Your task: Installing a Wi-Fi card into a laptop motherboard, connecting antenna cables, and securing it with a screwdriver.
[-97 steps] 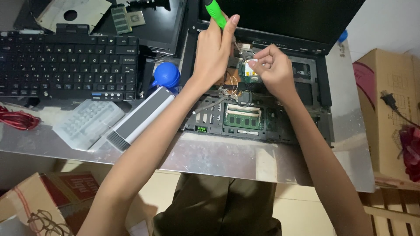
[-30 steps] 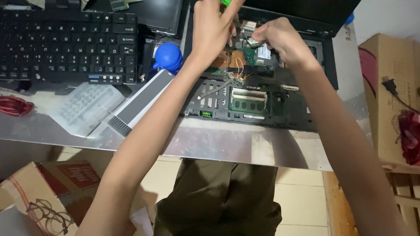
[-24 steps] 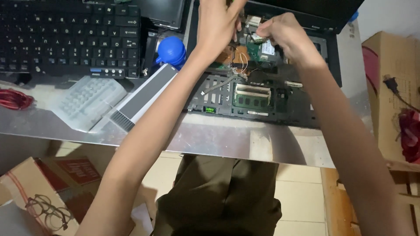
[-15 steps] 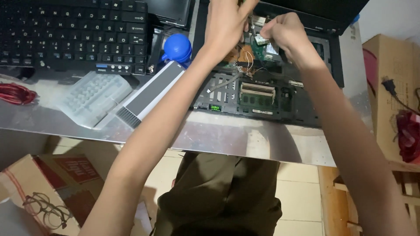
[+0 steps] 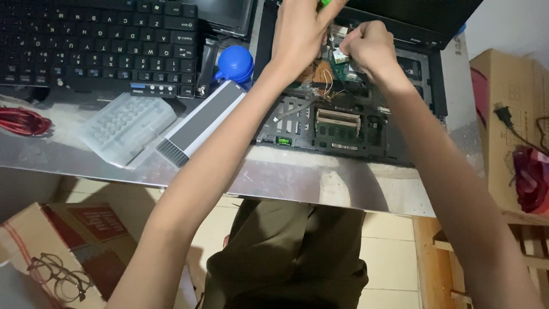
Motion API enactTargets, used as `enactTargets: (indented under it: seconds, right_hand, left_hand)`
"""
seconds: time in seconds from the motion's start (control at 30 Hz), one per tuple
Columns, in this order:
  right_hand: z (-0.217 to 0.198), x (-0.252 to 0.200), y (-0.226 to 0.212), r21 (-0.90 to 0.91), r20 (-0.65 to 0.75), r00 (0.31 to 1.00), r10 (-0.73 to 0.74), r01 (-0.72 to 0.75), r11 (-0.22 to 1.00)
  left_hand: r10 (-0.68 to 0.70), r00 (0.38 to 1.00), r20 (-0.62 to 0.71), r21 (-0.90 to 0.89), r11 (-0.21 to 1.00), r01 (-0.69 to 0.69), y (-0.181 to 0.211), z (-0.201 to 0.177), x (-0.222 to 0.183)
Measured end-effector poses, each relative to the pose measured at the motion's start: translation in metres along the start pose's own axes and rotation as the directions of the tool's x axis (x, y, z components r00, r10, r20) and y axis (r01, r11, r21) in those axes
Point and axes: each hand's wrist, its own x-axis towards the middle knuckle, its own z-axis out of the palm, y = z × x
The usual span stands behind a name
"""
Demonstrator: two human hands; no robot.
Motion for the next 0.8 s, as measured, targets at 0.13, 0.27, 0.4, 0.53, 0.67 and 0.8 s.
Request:
enactTargets:
  seconds: [0.13, 0.27, 0.4, 0.53, 0.67, 0.8]
  right_hand:
    - [0.0, -0.001, 0.005, -0.04, -0.031, 0.994, -0.101, 0.1, 0.994]
    - [-0.002, -0.008, 0.004, -0.133, -0.066, 0.988, -0.142, 0.133, 0.982]
    - [-0.008, -0.021, -0.007, -0.207, -0.038, 0.993, -0.116, 0.106, 0.973]
    - [-0.012, -0.025, -0.008, -0.222, -0.028, 0.997, -0.07, 0.063, 0.973]
    - [-0.012, -0.024, -0.001, -0.221, -0.045, 0.995, -0.091, 0.079, 0.972]
    - [-0.007, -0.016, 0.013, -0.247, -0.09, 0.991, -0.104, 0.079, 0.966]
  left_hand:
    - [0.012, 1.0, -0.003, 0.006, 1.0, -0.012, -0.001, 0.0, 0.0]
    - [0.023, 0.999, 0.023, -0.024, 0.999, -0.023, 0.003, -0.003, 0.0]
    - [0.028, 0.998, 0.05, 0.014, 0.999, -0.029, 0.007, -0.004, 0.001]
    - [0.021, 0.998, 0.058, 0.039, 0.999, -0.024, 0.014, -0.004, 0.001]
    - [0.038, 0.997, 0.074, 0.042, 0.998, -0.041, 0.019, -0.004, 0.003]
    - [0.026, 0.996, 0.089, 0.049, 0.998, -0.031, 0.022, -0.003, 0.004]
